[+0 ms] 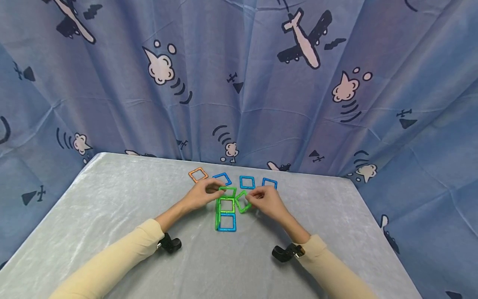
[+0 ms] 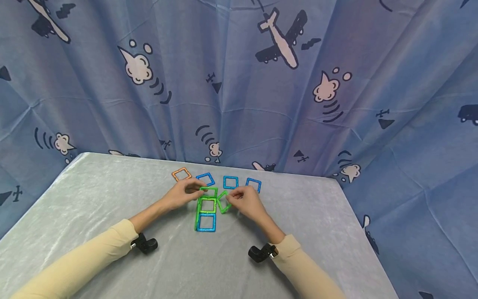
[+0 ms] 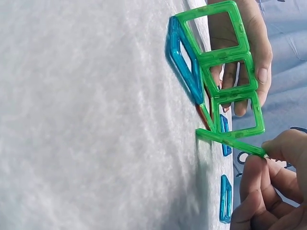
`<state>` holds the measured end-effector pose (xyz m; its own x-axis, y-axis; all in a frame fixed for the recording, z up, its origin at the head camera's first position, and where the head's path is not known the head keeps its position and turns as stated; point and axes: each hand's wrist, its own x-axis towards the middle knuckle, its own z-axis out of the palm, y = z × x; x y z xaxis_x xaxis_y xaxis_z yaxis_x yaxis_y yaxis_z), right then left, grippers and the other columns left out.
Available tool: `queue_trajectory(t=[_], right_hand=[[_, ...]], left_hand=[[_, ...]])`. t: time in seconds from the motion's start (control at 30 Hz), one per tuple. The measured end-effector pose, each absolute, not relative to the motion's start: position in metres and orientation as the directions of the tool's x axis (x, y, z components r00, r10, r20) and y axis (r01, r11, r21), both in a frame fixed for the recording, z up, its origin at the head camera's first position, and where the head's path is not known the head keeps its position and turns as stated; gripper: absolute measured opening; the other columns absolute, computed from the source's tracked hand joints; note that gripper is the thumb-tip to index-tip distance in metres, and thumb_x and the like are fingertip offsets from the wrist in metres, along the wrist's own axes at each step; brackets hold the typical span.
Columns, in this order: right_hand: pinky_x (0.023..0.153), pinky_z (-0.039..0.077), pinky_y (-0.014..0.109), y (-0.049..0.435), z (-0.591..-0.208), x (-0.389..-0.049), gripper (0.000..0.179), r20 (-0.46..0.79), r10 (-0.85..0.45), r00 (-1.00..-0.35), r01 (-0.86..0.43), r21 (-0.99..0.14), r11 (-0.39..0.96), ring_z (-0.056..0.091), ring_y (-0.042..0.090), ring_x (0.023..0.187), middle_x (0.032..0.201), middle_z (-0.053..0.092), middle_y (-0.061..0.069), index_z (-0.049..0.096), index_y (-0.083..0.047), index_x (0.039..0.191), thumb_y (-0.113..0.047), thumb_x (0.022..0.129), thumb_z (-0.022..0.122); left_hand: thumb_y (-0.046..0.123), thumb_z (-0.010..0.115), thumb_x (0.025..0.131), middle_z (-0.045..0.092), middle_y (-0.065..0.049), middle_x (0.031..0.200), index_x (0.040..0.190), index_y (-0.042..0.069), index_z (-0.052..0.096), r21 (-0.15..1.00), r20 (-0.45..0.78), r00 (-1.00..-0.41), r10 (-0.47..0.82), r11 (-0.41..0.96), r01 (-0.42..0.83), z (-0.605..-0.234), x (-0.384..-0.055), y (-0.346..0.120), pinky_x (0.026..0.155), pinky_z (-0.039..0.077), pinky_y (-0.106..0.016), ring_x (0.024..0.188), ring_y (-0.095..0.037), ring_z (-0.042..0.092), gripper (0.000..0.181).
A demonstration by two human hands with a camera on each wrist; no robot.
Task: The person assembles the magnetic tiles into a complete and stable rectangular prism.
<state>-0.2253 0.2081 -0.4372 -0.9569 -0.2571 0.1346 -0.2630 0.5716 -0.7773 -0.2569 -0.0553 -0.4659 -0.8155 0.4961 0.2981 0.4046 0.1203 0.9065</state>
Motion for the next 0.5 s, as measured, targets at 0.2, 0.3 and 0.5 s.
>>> queue_trajectory(t=[0.2, 0.3, 0.5], right_hand=[[0.053, 0.047, 0.027, 0.2038, -0.4367, -0.2268, 0.007, 0.113, -0.245, -0.963, -0.237, -0.792, 0.563, 0.069, 0.024, 0.065, 0.073, 0.071, 0.003, 0.078, 0.0, 0.091, -0.007, 0.092, 0.076], [0.053, 0.047, 0.026, 0.2031, -0.4377, -0.2274, 0.009, 0.107, -0.251, -0.962, -0.233, -0.801, 0.552, 0.07, 0.028, 0.066, 0.074, 0.072, 0.006, 0.078, 0.002, 0.091, -0.007, 0.092, 0.076], [0.054, 0.046, 0.025, 0.2039, -0.4394, -0.2271, 0.012, 0.092, -0.254, -0.963, -0.219, -0.817, 0.534, 0.071, 0.032, 0.068, 0.072, 0.072, 0.006, 0.077, 0.005, 0.093, -0.007, 0.093, 0.076]], left_hand=[[0.006, 0.067, 0.099, 0.07, -0.017, 0.113, 0.12, -0.007, 0.067, 0.908, 0.294, -0.815, 0.498, 0.12, 0.401, -0.465, -0.2567, -0.0557, 0.09, 0.054, -0.035, 0.104, -0.03, 0.068, 0.025], [0.006, 0.067, 0.099, 0.07, -0.018, 0.113, 0.12, -0.007, 0.067, 0.907, 0.29, -0.815, 0.502, 0.127, 0.401, -0.4648, -0.2566, -0.0554, 0.09, 0.054, -0.035, 0.104, -0.03, 0.068, 0.025], [0.007, 0.067, 0.099, 0.07, -0.018, 0.114, 0.122, -0.007, 0.066, 0.908, 0.282, -0.814, 0.507, 0.132, 0.397, -0.4646, -0.2566, -0.0553, 0.091, 0.054, -0.035, 0.104, -0.031, 0.068, 0.027]])
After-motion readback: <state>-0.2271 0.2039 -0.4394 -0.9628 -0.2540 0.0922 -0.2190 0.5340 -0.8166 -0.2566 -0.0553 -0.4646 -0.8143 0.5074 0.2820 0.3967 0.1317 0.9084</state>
